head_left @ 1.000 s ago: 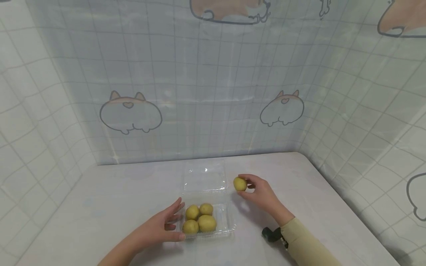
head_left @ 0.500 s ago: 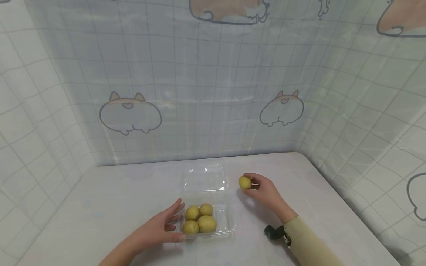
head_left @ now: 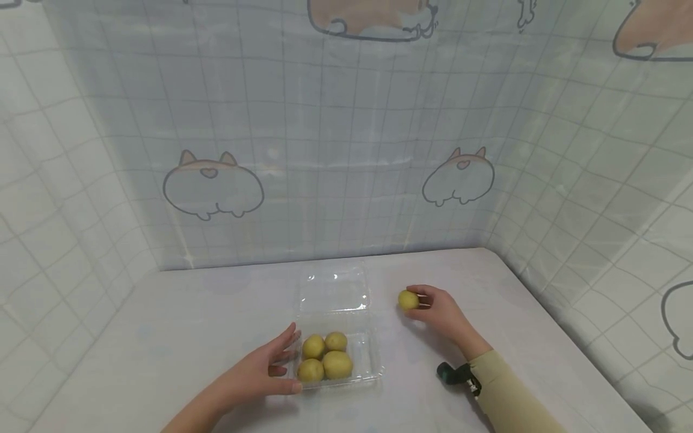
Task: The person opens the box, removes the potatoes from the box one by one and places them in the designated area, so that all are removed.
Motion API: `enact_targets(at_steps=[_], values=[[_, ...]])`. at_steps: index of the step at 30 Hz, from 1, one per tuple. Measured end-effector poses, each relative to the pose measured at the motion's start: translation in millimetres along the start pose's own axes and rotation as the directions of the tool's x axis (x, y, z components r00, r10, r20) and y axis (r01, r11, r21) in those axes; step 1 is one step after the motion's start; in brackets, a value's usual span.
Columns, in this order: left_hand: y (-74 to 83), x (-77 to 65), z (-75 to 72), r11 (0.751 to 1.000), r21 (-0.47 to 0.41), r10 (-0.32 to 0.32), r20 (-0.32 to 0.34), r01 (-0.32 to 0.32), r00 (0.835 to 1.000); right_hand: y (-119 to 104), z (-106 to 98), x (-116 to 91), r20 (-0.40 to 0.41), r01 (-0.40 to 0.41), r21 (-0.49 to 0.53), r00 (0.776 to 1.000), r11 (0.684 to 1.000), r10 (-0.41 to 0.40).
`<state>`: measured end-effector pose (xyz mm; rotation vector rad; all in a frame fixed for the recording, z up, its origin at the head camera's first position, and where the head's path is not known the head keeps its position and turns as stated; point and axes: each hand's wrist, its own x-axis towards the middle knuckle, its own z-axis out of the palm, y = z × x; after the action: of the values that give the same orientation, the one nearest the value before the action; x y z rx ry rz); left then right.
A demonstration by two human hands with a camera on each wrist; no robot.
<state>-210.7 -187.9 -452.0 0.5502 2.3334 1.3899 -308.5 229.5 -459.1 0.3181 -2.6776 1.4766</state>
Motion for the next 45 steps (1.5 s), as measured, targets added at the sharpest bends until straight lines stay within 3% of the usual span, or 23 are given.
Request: enact_targets(at_steps=[10,19,34,45], values=[[-2.7,-0.2,0.0,1.000,-0.009,0.003,0.005,-0.003,1.000,10.7,-2.2,0.9,-0.013,-0.043,-0.027,0.999,0.999,0.043],[-1.6,-0.8,0.2,1.000,-0.003,0.001,0.002,-0.001,1.000,19.2,-0.5,1.7,-0.004,-0.016,-0.036,1.000,0.999,0.016],[1.8,0.0,-1.6,1.000,-0.001,-0.007,0.001,0.007,1.000,17.2,-1.6,1.2,-0.002,-0.062,-0.034,0.998,0.997,0.062],[-0.2,2.1,-3.6,1.000,0.004,-0.007,0.006,0.007,1.000,17.5,-2.2,1.6,0.002,-0.041,-0.037,0.999,0.998,0.041]])
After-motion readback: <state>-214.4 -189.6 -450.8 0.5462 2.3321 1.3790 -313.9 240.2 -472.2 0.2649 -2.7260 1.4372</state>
